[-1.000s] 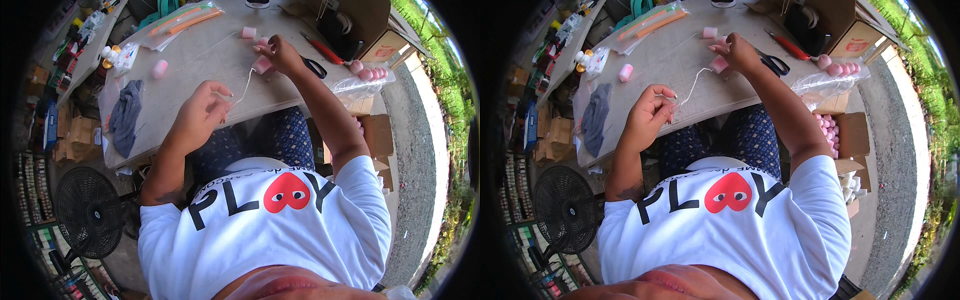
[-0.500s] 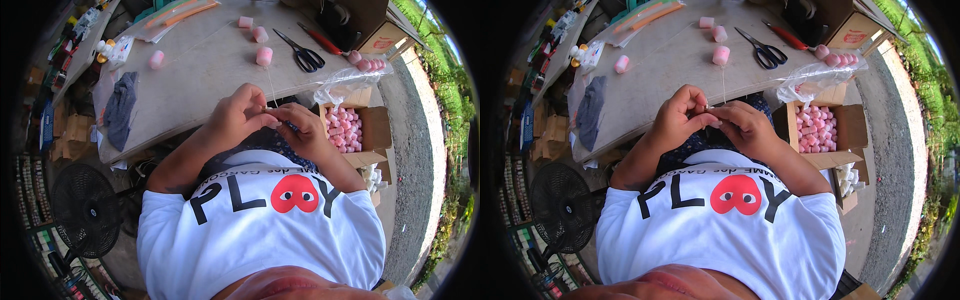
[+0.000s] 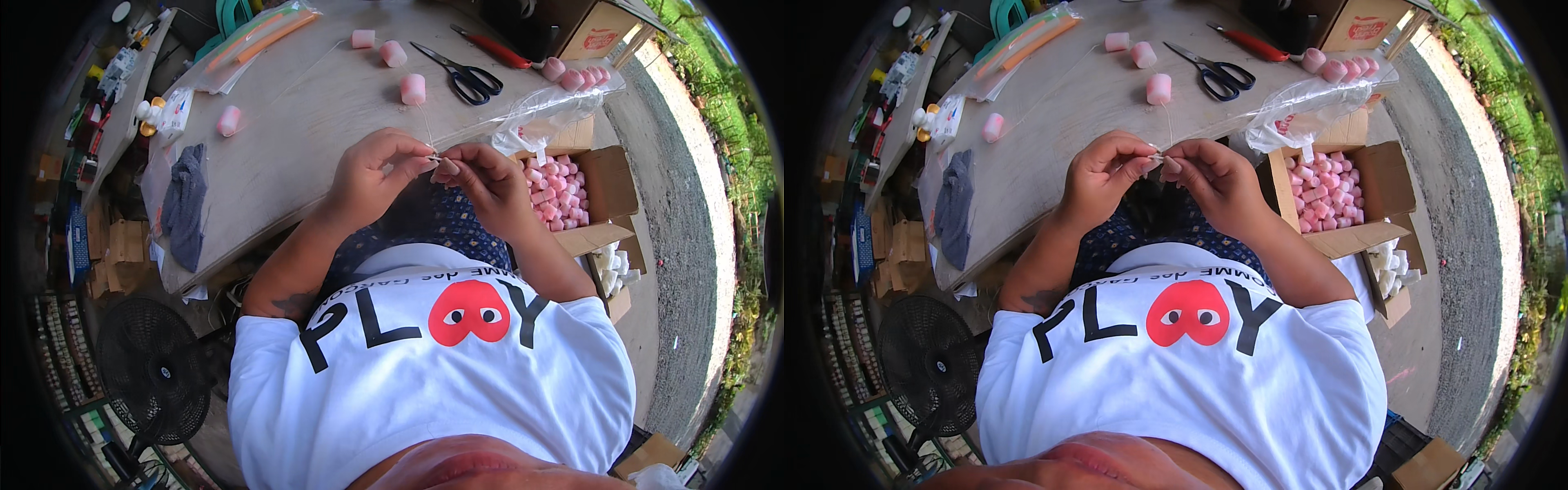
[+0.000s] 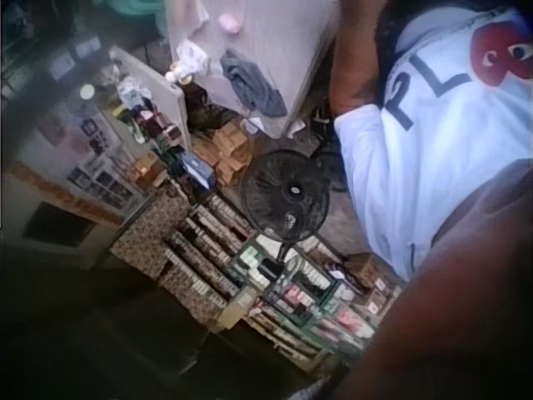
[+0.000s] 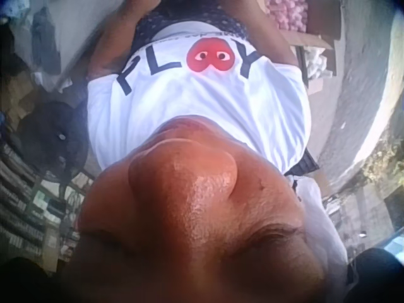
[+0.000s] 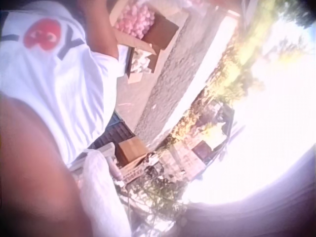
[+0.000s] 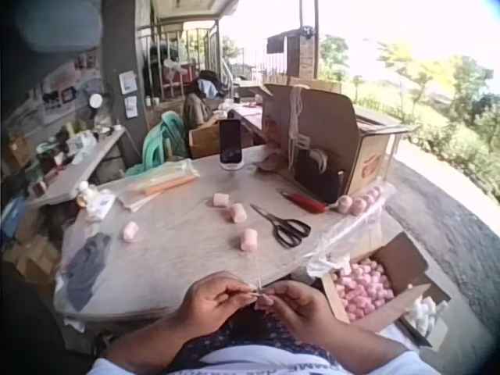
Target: The person inserts a wick into small pink cylindrical objects, ties a knot, and trims the excess wick with scissors. They repeat this process for several items, placing finished pieces on the table.
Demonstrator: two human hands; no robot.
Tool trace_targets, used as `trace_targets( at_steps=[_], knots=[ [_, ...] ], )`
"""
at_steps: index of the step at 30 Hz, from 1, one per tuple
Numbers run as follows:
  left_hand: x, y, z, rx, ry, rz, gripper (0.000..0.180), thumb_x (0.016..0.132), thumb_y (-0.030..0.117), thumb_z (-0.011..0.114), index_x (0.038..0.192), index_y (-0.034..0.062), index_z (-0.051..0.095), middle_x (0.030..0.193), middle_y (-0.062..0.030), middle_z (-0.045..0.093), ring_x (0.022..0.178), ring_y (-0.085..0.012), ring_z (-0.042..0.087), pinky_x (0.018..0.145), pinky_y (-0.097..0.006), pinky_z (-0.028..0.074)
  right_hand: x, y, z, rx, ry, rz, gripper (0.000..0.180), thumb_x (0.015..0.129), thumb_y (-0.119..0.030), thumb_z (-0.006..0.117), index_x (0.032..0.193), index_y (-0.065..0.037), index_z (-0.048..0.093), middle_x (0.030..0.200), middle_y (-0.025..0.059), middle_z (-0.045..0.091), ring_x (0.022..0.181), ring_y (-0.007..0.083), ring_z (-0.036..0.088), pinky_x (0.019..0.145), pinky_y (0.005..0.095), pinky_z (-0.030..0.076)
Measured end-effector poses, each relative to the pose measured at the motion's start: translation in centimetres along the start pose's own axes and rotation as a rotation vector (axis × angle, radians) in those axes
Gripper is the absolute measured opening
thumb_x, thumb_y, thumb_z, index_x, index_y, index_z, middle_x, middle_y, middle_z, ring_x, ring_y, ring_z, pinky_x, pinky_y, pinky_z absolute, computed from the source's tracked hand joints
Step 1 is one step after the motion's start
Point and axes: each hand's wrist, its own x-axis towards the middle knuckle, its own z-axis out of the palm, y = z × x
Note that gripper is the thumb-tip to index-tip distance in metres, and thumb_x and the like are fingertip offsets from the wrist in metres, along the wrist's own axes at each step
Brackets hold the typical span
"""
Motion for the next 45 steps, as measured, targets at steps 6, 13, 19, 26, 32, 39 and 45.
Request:
trace_targets(
  at_steps=[6, 13, 19, 26, 32, 39, 45],
  knots=[
    [1.0, 0.2, 0.8, 0.281, 0.050, 0.289, 0.009, 0.086, -0.002, 0.062, 0.095, 0.0005, 0.061, 0.098, -0.0101, 0.060, 0.078, -0.0127, 0.059, 0.069, -0.025, 0.050, -0.1, 0.4, -0.9, -0.156, 0.042, 0.024, 0.011, 0.090, -0.004, 0.061, 0.098, -0.001, 0.066, 0.090, 0.0073, 0.063, 0.080, 0.0137, 0.061, 0.071, 0.0240, 0.049],
    [1.8, 0.2, 3.6, -0.832, -0.108, -0.386, 0.023, 0.094, 0.011, 0.056, 0.115, 0.0038, 0.053, 0.101, -0.0088, 0.059, 0.075, -0.0105, 0.057, 0.063, -0.022, 0.047, 0.5, 0.2, -1.9, -0.528, 0.136, -0.369, 0.015, 0.080, -0.006, 0.069, 0.095, -0.008, 0.070, 0.112, 0.0104, 0.057, 0.113, 0.0267, 0.049, 0.095, 0.0382, 0.038],
    [2.3, -1.4, 3.3, -0.063, -0.121, -0.001, 0.012, 0.091, 0.007, 0.060, 0.102, 0.0019, 0.059, 0.085, -0.0050, 0.062, 0.072, -0.0119, 0.057, 0.064, -0.023, 0.045, 0.5, 0.5, -3.3, -0.520, 0.212, -0.313, 0.016, 0.078, -0.004, 0.068, 0.093, -0.008, 0.070, 0.114, 0.0100, 0.056, 0.116, 0.0295, 0.046, 0.099, 0.0401, 0.033],
    [2.6, 0.3, 2.0, 0.169, 0.062, 0.050, 0.007, 0.085, 0.004, 0.064, 0.091, 0.0024, 0.061, 0.080, -0.0112, 0.061, 0.071, -0.0241, 0.061, 0.062, -0.032, 0.048, 1.0, 0.4, -2.4, -0.633, 0.133, -0.266, 0.014, 0.078, -0.003, 0.069, 0.092, -0.006, 0.069, 0.112, 0.0102, 0.058, 0.115, 0.0303, 0.046, 0.099, 0.0401, 0.036],
    [2.4, -1.1, 1.5, 0.232, 0.052, 0.156, 0.005, 0.086, 0.002, 0.063, 0.091, 0.0027, 0.062, 0.078, -0.0110, 0.060, 0.070, -0.0247, 0.061, 0.062, -0.031, 0.048, 1.2, 0.5, -1.7, -0.544, 0.109, -0.189, 0.015, 0.080, -0.004, 0.069, 0.095, -0.005, 0.068, 0.111, 0.0104, 0.058, 0.112, 0.0286, 0.049, 0.095, 0.0372, 0.039],
    [2.3, -0.6, 0.8, 0.241, 0.018, 0.098, 0.005, 0.085, 0.004, 0.063, 0.089, 0.0025, 0.061, 0.081, -0.0113, 0.059, 0.072, -0.0262, 0.060, 0.064, -0.033, 0.048, 1.5, 1.2, -1.8, -0.538, 0.152, -0.242, 0.014, 0.082, -0.004, 0.068, 0.096, -0.003, 0.067, 0.108, 0.0105, 0.059, 0.110, 0.0262, 0.051, 0.094, 0.0349, 0.040],
    [3.2, -0.5, -0.1, 0.376, 0.024, 0.331, 0.004, 0.089, 0.002, 0.060, 0.090, 0.0014, 0.056, 0.081, -0.0071, 0.059, 0.070, -0.0150, 0.058, 0.064, -0.027, 0.048, 2.2, 1.3, -1.3, -0.469, 0.007, -0.202, 0.013, 0.084, -0.005, 0.066, 0.097, -0.002, 0.065, 0.105, 0.0107, 0.058, 0.107, 0.0244, 0.052, 0.092, 0.0324, 0.040]
  ],
)
